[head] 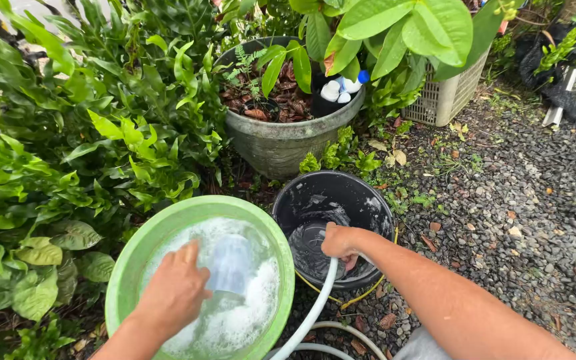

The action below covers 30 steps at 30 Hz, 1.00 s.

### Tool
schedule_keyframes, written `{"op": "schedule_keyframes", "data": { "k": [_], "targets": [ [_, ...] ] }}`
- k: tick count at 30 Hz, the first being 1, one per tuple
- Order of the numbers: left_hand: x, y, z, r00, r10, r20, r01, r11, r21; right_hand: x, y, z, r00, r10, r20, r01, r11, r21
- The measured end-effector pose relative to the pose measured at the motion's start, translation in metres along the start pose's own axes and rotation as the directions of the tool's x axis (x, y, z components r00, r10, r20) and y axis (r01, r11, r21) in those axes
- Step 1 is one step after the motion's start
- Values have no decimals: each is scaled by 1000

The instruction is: Washing and rinsing items in buckets of soapy water in an outdoor garden area.

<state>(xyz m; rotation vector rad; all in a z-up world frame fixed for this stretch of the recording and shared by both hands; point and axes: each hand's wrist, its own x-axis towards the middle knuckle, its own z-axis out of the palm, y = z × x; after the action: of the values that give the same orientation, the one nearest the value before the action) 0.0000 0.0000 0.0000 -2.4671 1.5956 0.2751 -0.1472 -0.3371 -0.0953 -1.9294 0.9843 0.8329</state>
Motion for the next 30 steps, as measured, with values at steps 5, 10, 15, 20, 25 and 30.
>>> {"op": "schedule_keyframes", "data": {
  "k": [5, 10, 15, 20, 25, 30],
  "targets": [
    [13, 22, 22, 978, 156, -137, -125, 970, 209, 11, -2, -8, 997, -76, 33, 77, 995, -58],
    [50, 22, 95, 975, -60, 214, 37, 993, 109, 10, -13, -10, 999, -34, 4, 34, 995, -94],
    [108, -17, 272, 988, 61, 144, -57, 998, -32, 5, -14, -9, 1000, -6, 25, 9, 992, -124],
    [141, -43, 397, 977, 213, 8, -208, 961, -180, -11, -19, -12, 1000, -21, -18, 19, 995, -95],
    [120, -59, 386, 930, 339, -145, -367, 885, -285, -36, -26, -14, 995, -101, -6, 100, 992, -77],
    [23, -13, 95, 904, -226, 362, 423, 359, -832, -46, -30, -16, 992, -125, 8, 125, 986, -110]
  ]
}}
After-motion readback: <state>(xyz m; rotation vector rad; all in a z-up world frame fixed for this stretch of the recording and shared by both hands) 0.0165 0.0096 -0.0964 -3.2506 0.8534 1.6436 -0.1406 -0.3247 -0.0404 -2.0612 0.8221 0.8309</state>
